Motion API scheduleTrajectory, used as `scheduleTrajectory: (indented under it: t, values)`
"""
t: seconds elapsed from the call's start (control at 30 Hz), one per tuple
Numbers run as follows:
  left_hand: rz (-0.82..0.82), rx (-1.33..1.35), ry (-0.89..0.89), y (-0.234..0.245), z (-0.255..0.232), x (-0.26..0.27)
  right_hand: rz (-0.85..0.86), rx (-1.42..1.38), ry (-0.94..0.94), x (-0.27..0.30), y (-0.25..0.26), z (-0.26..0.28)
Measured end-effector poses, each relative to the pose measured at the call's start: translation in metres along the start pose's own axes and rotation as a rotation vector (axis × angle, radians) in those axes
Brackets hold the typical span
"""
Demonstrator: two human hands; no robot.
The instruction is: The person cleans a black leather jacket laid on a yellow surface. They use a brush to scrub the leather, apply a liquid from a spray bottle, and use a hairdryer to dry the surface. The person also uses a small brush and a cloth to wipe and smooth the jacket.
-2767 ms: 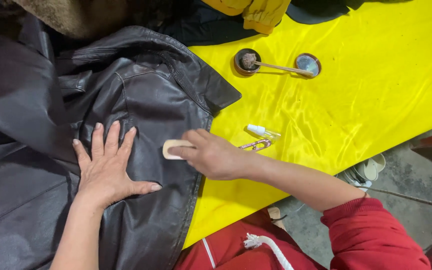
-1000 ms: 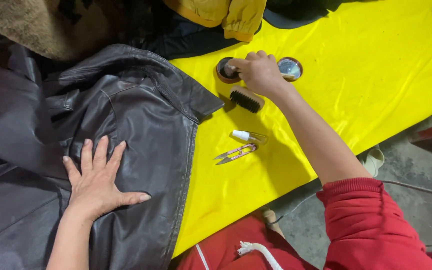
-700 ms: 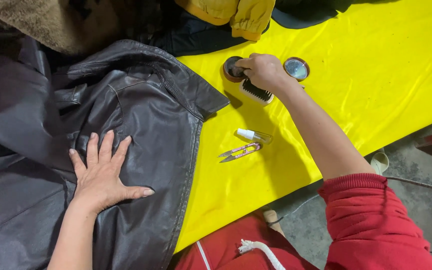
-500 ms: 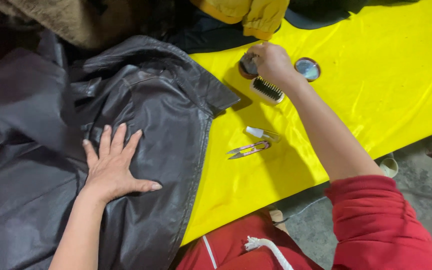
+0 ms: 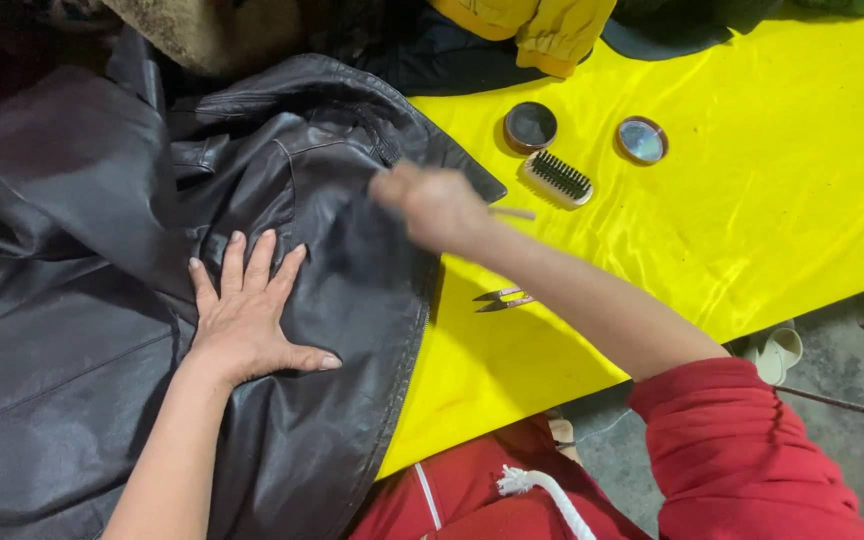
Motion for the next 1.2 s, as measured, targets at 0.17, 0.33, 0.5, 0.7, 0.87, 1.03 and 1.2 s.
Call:
scheduleTrajectory:
  t: [0.17, 0.33, 0.5, 0.7, 0.87, 1.03, 1.2]
  values:
    - [0.002, -0.007, -0.014, 0.003, -0.004, 0.001, -0.034, -0.155, 0.168, 0.009, 0.007, 0.058]
    - [-0.014, 0.000, -0.010, 0.000, -0.001, 0.003, -0.106, -0.076, 0.088, -0.033, -0.012, 0.020]
    - [-0.126, 0.281, -0.031, 0.015, 0.000, 0.008, -0.009, -0.102, 0.258, -0.031, -0.017, 0.086]
    - [-0.130, 0.289, 0.000, 0.017, -0.001, 0.007, -0.199, 0.068, 0.056, -0.062, -0.015, 0.034]
    - [-0.110, 0.222, 0.010, 0.004, 0.007, -0.001, -0.095, -0.089, 0.288, -0.027, -0.018, 0.094]
    - [-0.121, 0.207, -0.002, 0.009, 0.004, 0.001, -0.083, -0.071, 0.037, -0.040, -0.024, 0.058]
    - [-0.110, 0.130, -0.003, -0.003, 0.008, -0.002, 0.191, -0.389, 0.260, 0.023, -0.018, 0.139]
Point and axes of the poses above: each hand's wrist, its own x-axis away from the middle knuckle, its own y-axis out of the back of the hand, z = x × y, the point moved 5 cm from there along -x, towards the middle knuckle, and after that the axes turned 5 degrees about -y, right-handed, at the moved point
